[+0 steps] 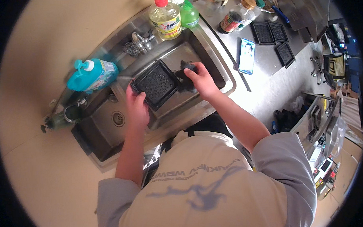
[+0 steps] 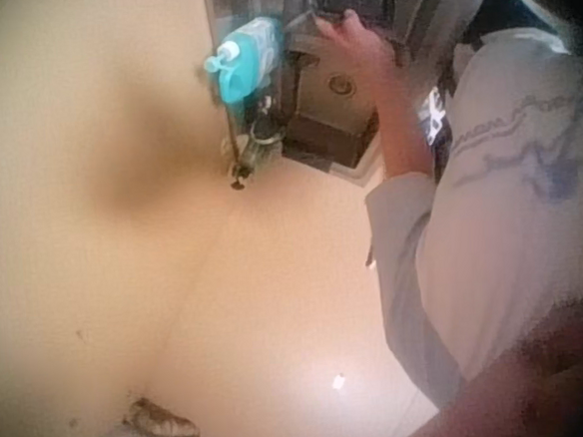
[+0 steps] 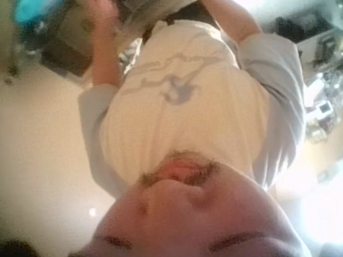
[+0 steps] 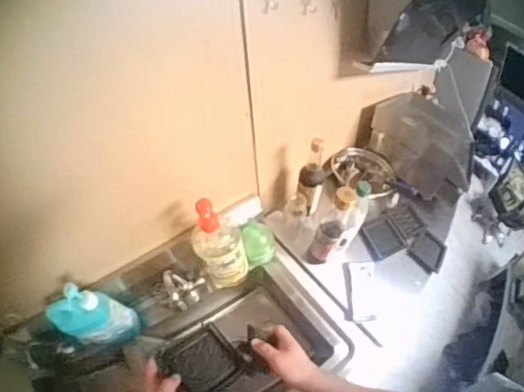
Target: The person washes a black textured tray under running water in a stainless steel sink, using a black cloth to scrub both sides. After rinsing, the tray is placed on the counter beside other trays. The person then rinses the cloth and turns off the tap.
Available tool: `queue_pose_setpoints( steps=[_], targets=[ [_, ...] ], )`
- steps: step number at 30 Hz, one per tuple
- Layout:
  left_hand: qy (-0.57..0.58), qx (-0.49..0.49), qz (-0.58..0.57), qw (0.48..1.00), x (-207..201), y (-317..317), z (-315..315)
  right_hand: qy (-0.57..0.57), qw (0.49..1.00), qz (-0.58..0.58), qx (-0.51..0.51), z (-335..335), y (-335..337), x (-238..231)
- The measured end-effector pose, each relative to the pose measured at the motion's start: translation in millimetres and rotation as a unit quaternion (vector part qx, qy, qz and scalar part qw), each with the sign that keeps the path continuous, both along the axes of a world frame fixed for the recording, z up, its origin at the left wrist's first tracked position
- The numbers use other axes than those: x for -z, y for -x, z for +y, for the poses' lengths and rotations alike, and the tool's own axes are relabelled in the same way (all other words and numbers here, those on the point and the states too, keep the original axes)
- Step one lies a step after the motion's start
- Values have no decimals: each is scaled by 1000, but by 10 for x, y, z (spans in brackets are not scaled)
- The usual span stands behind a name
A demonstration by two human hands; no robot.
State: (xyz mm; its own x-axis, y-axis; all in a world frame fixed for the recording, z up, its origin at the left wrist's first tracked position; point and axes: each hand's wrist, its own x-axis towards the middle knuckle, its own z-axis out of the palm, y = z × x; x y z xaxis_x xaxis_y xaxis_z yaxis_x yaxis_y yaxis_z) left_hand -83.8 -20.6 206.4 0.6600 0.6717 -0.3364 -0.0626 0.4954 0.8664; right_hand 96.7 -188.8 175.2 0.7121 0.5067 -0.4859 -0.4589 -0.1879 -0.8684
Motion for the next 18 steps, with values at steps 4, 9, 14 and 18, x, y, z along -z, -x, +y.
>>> queue_pose_setpoints(
  steps=[4,9,14,18],
  targets=[
    [10,-12,-46,999,-194,-60,-160,-27,996,86,-20,-108,101,-63],
    [8,19,30,999,-243,-6,-327,-134,989,52,-38,-9,229,-182],
    [92,95,-20,991,-340,15,-58,-166,982,9,-85,17,-17,-377],
    [99,164,-62,980,-457,-22,171,-162,971,9,-177,44,-243,-587]
  ],
)
